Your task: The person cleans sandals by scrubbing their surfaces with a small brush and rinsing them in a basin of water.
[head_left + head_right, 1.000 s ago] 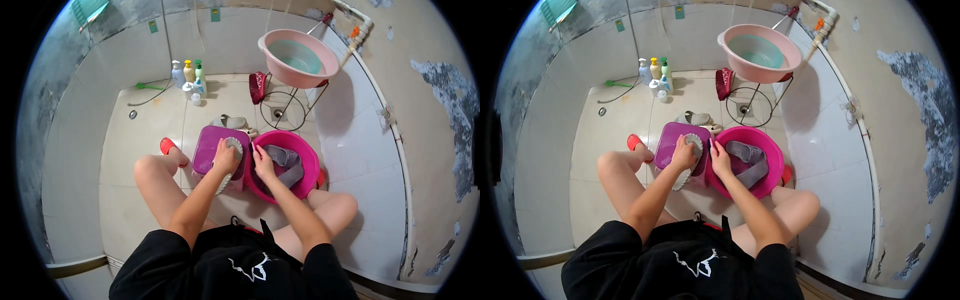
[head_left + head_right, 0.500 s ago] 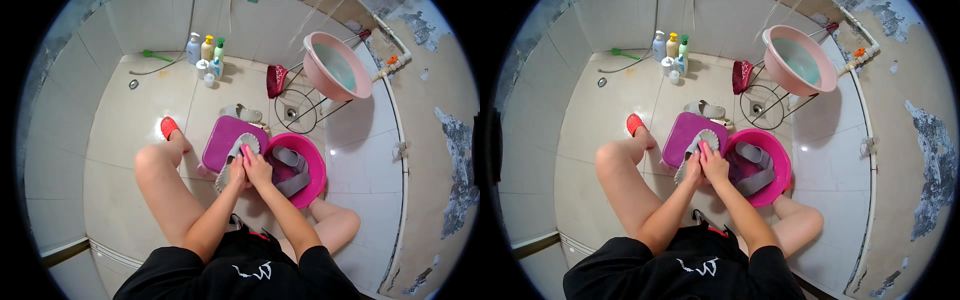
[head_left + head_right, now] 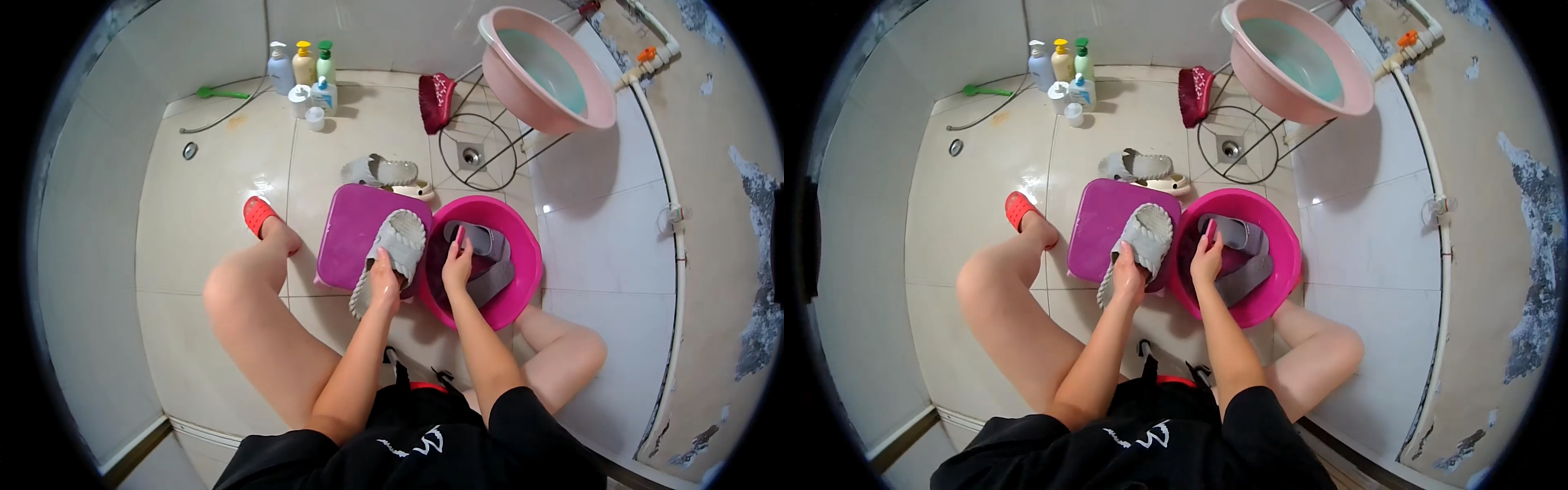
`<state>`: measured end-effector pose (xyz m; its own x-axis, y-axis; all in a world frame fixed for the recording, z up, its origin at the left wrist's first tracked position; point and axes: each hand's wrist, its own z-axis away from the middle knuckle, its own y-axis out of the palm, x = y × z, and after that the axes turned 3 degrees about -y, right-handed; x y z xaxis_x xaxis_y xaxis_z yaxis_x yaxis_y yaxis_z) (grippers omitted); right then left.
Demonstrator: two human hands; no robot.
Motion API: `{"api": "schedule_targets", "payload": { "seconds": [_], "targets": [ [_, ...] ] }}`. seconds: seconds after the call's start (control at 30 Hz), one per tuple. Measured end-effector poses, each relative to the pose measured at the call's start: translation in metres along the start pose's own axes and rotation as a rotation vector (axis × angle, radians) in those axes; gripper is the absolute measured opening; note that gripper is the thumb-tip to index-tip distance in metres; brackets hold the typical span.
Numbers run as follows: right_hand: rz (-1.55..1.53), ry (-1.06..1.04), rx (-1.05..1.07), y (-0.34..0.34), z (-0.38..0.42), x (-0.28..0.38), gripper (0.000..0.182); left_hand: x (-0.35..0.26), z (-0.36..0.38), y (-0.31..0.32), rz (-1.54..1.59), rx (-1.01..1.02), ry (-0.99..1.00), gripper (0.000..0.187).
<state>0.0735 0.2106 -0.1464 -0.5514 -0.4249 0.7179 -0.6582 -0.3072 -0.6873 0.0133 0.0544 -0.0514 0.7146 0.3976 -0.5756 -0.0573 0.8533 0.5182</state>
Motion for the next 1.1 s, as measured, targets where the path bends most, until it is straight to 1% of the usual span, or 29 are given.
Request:
{"api": "schedule_targets", "payload": {
  "seconds": [0.03,0.07,0.13,0.17,0.2,0.23,0.27,0.33,0.37,0.4,0.47,0.5,0.57,0.6,0.63,0.67,0.7,0.73,0.8,0.83,0.87,0.9,0.93,1.0,1.03,1.07,1.1],
  "targets": [
    [-0.056,0.049,0.029,0.004,0.003,-0.013,0.05,0.002,-0.002,0.0,0.0,0.012,0.002,0.063],
    [-0.118,0.165,0.149,0.009,0.007,-0.026,0.047,0.003,-0.004,0.0,-0.011,0.011,-0.005,0.063],
    [-0.156,0.118,0.298,0.04,0.022,-0.071,0.039,-0.005,0.004,0.009,0.028,0.046,-0.039,0.063],
    [-0.079,0.133,0.415,0.049,0.032,-0.089,0.041,-0.007,0.005,0.011,0.011,0.047,-0.062,0.063],
    [-0.004,0.148,0.535,0.051,0.036,-0.091,0.042,-0.004,0.0,0.009,0.001,0.038,-0.065,0.063],
    [0.129,0.206,0.655,0.046,0.035,-0.096,0.048,-0.001,-0.004,0.006,0.022,0.075,-0.061,0.063],
    [0.123,0.212,0.66,0.042,0.033,-0.099,0.048,0.002,-0.008,0.005,0.045,0.113,-0.056,0.063],
    [0.267,0.279,0.619,0.04,0.035,-0.113,0.049,0.0,-0.008,0.009,0.037,0.085,-0.072,0.062],
    [0.334,0.226,0.463,0.046,0.041,-0.113,0.05,-0.001,-0.007,0.01,0.024,0.089,-0.086,0.061],
    [0.33,0.232,0.465,0.06,0.049,-0.123,0.05,-0.003,-0.007,0.011,0.011,0.094,-0.1,0.06],
    [0.213,0.359,0.356,0.08,0.056,-0.132,0.049,-0.004,-0.007,0.014,0.027,0.102,-0.098,0.06],
    [0.214,0.357,0.355,0.072,0.052,-0.125,0.049,-0.005,-0.007,0.016,0.049,0.112,-0.095,0.059],
    [0.045,0.179,0.551,0.038,0.036,-0.09,0.039,-0.004,-0.008,0.018,0.077,0.108,-0.088,0.058],
    [0.053,0.169,0.548,0.024,0.03,-0.07,0.039,-0.003,-0.008,0.018,0.102,0.099,-0.083,0.056],
    [-0.044,0.159,0.379,0.009,0.026,-0.047,0.034,-0.003,-0.007,0.015,0.114,0.102,-0.082,0.056],
    [-0.142,0.146,0.208,-0.006,0.024,-0.021,0.03,-0.005,-0.008,0.01,0.088,0.152,-0.085,0.054],
    [-0.207,0.206,0.138,-0.019,0.022,0.007,0.028,-0.006,-0.009,0.007,0.062,0.205,-0.083,0.051],
    [-0.272,0.104,0.041,-0.03,0.025,0.031,0.032,-0.005,-0.01,0.005,0.074,0.212,-0.076,0.051],
    [-0.349,-0.253,-0.008,-0.045,0.029,0.072,0.037,-0.004,-0.013,0.0,0.225,0.378,-0.087,0.046],
    [-0.206,-0.361,0.135,-0.061,0.034,0.104,0.04,-0.002,-0.015,-0.002,0.234,0.386,-0.075,0.046],
    [-0.057,-0.464,0.275,-0.078,0.039,0.135,0.044,0.001,-0.016,-0.004,0.255,0.365,-0.156,0.05],
    [0.234,-0.452,0.507,-0.085,0.039,0.153,0.045,0.002,-0.015,-0.005,0.274,0.346,-0.238,0.055],
    [0.24,-0.463,0.504,-0.081,0.033,0.156,0.045,-0.001,-0.01,-0.001,0.283,0.352,-0.232,0.055],
    [0.568,-0.417,0.491,-0.061,0.014,0.15,0.047,-0.004,-0.003,0.008,0.336,0.35,-0.164,0.052],
    [0.581,-0.357,0.43,-0.054,0.01,0.147,0.049,-0.005,-0.003,0.006,0.324,0.373,-0.195,0.052],
    [0.584,-0.363,0.432,-0.052,0.021,0.141,0.049,-0.002,0.001,0.002,0.33,0.373,-0.191,0.052],
    [0.557,-0.4,0.424,-0.054,0.038,0.142,0.049,-0.005,0.006,0.004,0.328,0.31,-0.223,0.054]
  ]
}}
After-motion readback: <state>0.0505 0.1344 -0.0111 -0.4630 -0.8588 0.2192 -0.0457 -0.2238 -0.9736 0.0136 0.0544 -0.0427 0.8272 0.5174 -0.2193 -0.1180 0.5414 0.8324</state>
